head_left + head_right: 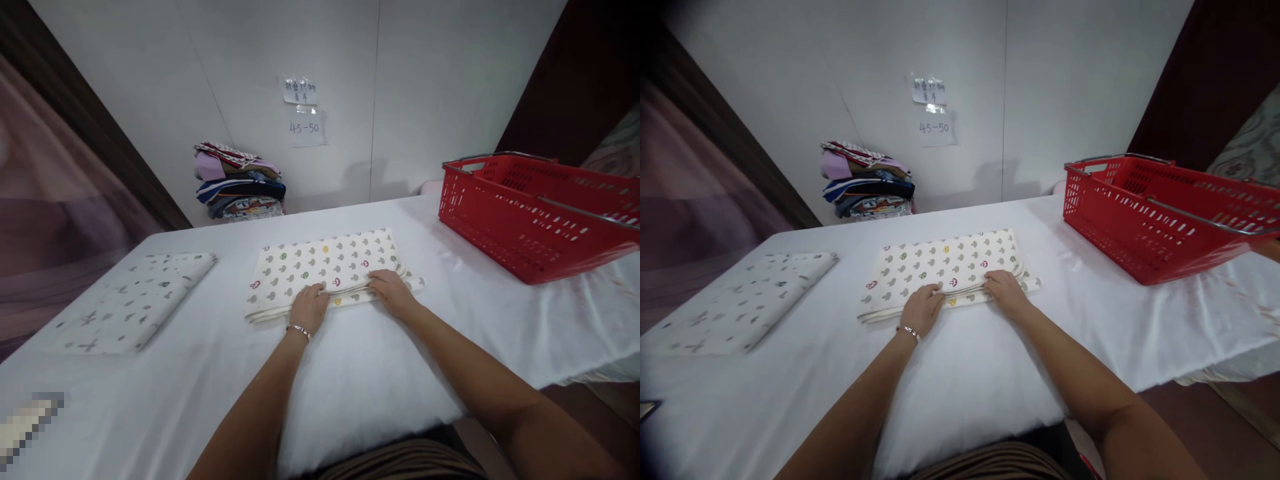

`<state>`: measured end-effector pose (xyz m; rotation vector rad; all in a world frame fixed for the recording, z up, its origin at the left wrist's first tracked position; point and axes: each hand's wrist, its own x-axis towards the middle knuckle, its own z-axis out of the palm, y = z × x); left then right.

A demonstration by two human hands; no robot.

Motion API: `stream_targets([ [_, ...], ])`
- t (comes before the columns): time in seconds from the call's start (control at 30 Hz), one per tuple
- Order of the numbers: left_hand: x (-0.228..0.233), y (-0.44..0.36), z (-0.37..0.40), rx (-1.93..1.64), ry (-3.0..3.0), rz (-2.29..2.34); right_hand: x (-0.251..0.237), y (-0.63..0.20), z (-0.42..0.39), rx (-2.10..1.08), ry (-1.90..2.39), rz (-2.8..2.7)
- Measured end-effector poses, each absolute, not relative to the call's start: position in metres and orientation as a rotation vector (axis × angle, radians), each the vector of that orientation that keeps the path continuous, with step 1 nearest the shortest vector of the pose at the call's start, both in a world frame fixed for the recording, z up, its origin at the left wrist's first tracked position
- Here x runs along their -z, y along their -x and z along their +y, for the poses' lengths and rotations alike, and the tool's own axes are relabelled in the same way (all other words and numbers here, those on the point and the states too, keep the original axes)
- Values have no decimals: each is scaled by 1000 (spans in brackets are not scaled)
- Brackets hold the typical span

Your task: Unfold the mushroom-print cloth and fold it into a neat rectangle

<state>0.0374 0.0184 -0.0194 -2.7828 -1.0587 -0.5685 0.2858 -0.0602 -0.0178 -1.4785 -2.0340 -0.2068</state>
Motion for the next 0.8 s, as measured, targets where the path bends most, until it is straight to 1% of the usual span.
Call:
stream_targets([
  [0.27, 17, -37, 11, 761, 2796, -947, 16, -291, -64, 152, 1441, -2068],
  [0.43, 18, -38, 13, 657, 2841, -978, 20, -292, -62, 162, 1499, -2085],
  [0.67, 16, -43, 14, 556, 2821, -1085, 29, -288, -57, 232, 1712, -2064],
  [0.8, 15, -45, 14, 493, 2798, -1101, 27, -287, -58, 215, 1678, -2118],
])
